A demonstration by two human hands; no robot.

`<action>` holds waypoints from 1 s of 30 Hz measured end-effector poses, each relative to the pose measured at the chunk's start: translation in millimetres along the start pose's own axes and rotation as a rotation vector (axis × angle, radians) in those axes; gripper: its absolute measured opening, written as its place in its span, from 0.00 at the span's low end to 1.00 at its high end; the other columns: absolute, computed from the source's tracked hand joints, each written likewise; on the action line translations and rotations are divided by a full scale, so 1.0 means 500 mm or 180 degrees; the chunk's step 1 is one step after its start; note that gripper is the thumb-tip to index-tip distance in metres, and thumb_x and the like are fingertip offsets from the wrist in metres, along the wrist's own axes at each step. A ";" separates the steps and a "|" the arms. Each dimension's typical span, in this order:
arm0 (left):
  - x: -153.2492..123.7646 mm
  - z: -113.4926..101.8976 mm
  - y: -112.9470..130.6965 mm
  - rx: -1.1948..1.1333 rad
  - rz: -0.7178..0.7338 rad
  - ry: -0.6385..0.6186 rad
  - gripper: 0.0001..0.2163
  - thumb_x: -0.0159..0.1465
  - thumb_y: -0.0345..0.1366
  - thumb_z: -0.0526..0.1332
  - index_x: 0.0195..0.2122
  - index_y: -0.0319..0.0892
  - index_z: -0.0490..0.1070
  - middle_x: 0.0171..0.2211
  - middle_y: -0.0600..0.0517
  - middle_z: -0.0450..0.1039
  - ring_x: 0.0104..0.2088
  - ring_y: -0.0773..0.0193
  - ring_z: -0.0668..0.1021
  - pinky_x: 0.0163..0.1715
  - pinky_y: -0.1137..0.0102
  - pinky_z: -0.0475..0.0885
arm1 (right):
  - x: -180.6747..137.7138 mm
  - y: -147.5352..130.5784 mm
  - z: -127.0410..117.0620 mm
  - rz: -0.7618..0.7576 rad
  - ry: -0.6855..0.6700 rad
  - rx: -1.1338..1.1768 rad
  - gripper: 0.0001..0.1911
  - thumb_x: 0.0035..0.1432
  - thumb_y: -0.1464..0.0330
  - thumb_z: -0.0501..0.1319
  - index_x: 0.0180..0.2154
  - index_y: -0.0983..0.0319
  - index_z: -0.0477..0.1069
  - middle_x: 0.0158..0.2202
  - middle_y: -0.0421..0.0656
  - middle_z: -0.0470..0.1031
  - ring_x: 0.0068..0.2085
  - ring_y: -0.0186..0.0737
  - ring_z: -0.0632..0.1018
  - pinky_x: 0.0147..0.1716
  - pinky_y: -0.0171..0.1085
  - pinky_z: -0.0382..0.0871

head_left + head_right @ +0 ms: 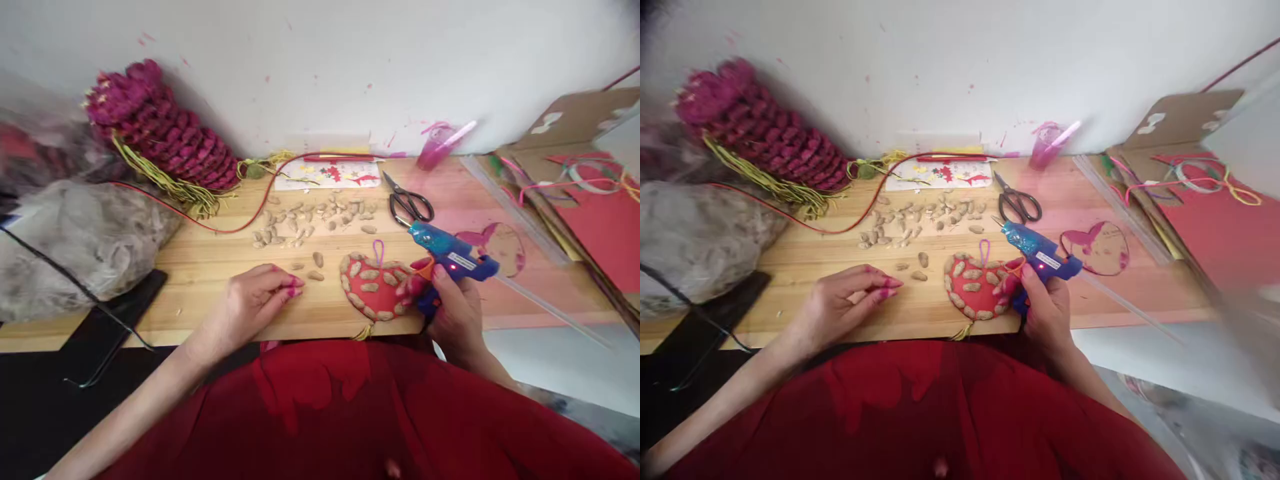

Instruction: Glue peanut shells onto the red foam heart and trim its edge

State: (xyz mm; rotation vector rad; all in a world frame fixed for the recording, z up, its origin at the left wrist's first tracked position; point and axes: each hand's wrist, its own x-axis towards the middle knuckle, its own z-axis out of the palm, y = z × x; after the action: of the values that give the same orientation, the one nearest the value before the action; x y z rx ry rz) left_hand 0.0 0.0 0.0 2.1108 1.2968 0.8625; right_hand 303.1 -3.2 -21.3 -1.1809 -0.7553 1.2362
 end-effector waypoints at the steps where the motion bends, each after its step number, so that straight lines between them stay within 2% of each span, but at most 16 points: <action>1: 0.004 -0.009 -0.008 0.0151 -0.0091 0.0052 0.09 0.68 0.36 0.62 0.36 0.41 0.81 0.33 0.50 0.82 0.32 0.65 0.81 0.33 0.73 0.73 | 0.000 0.000 0.003 -0.0002 -0.0008 0.0020 0.18 0.52 0.53 0.72 0.34 0.62 0.77 0.19 0.38 0.71 0.24 0.40 0.78 0.21 0.35 0.75; 5: 0.018 -0.041 -0.037 0.0633 -0.0287 0.0334 0.12 0.68 0.38 0.62 0.29 0.42 0.79 0.27 0.52 0.79 0.26 0.66 0.77 0.28 0.71 0.69 | 0.000 -0.007 0.010 0.0001 0.0038 0.0053 0.18 0.51 0.55 0.73 0.34 0.62 0.77 0.20 0.39 0.72 0.25 0.41 0.79 0.22 0.35 0.76; 6: 0.020 -0.045 -0.044 0.0714 -0.0288 0.0434 0.12 0.68 0.38 0.62 0.30 0.42 0.80 0.28 0.52 0.79 0.27 0.66 0.77 0.29 0.71 0.69 | -0.001 -0.010 0.010 0.0006 0.0078 0.0045 0.18 0.51 0.55 0.73 0.34 0.62 0.77 0.20 0.39 0.72 0.26 0.41 0.79 0.22 0.35 0.76; 10: 0.027 -0.048 -0.071 0.0868 -0.0281 0.0779 0.10 0.68 0.34 0.61 0.46 0.43 0.81 0.38 0.49 0.81 0.34 0.63 0.79 0.36 0.69 0.73 | 0.003 -0.023 -0.008 -0.0053 0.0294 -0.0025 0.20 0.47 0.54 0.74 0.35 0.62 0.78 0.20 0.40 0.72 0.27 0.44 0.80 0.22 0.36 0.76; 11: 0.030 -0.046 -0.077 0.0920 -0.0283 0.0798 0.09 0.67 0.33 0.62 0.45 0.43 0.81 0.38 0.49 0.81 0.34 0.62 0.79 0.36 0.68 0.73 | 0.005 -0.025 -0.015 -0.0054 0.0331 -0.0057 0.20 0.47 0.54 0.74 0.35 0.62 0.78 0.20 0.40 0.73 0.27 0.43 0.80 0.22 0.36 0.76; 14: 0.040 -0.037 -0.092 0.1129 -0.0263 0.0702 0.05 0.66 0.33 0.64 0.35 0.42 0.81 0.32 0.49 0.79 0.35 0.60 0.79 0.37 0.66 0.73 | 0.014 -0.027 -0.036 -0.0080 0.0519 -0.0175 0.21 0.46 0.53 0.74 0.34 0.62 0.78 0.20 0.40 0.73 0.26 0.42 0.79 0.22 0.34 0.75; 16: 0.050 -0.031 -0.098 0.1285 -0.0247 0.0598 0.05 0.65 0.30 0.64 0.32 0.41 0.80 0.31 0.49 0.78 0.35 0.59 0.78 0.38 0.65 0.72 | 0.019 -0.026 -0.045 -0.0087 0.0641 -0.0238 0.22 0.46 0.53 0.75 0.34 0.63 0.78 0.20 0.40 0.73 0.25 0.41 0.79 0.22 0.33 0.74; 20: 0.072 -0.021 -0.100 0.1653 -0.0218 0.0391 0.04 0.62 0.27 0.65 0.33 0.41 0.79 0.31 0.48 0.76 0.35 0.57 0.76 0.38 0.64 0.72 | 0.021 -0.020 -0.049 -0.0116 0.0630 -0.0328 0.22 0.46 0.52 0.74 0.35 0.62 0.78 0.21 0.39 0.73 0.25 0.40 0.78 0.22 0.33 0.74; 25: 0.099 -0.008 -0.092 0.1891 -0.0194 0.0222 0.07 0.64 0.27 0.62 0.32 0.41 0.79 0.30 0.48 0.74 0.36 0.56 0.76 0.39 0.63 0.72 | 0.022 -0.014 -0.049 -0.0148 0.0489 -0.0385 0.21 0.49 0.53 0.73 0.36 0.62 0.78 0.22 0.39 0.74 0.26 0.39 0.79 0.24 0.33 0.75; 30: 0.118 0.008 -0.091 0.1895 -0.0117 0.0346 0.06 0.65 0.28 0.62 0.34 0.41 0.78 0.32 0.47 0.74 0.38 0.54 0.76 0.41 0.62 0.73 | 0.023 -0.014 -0.054 -0.0130 0.0451 -0.0411 0.20 0.50 0.53 0.73 0.37 0.61 0.78 0.22 0.39 0.74 0.27 0.39 0.79 0.25 0.32 0.74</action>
State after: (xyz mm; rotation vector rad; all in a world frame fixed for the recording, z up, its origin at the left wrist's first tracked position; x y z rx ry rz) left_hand -3.3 71.7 -19.8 2.4925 1.8165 0.6303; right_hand 332.6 1.7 -23.9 -1.3373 -0.7581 1.0708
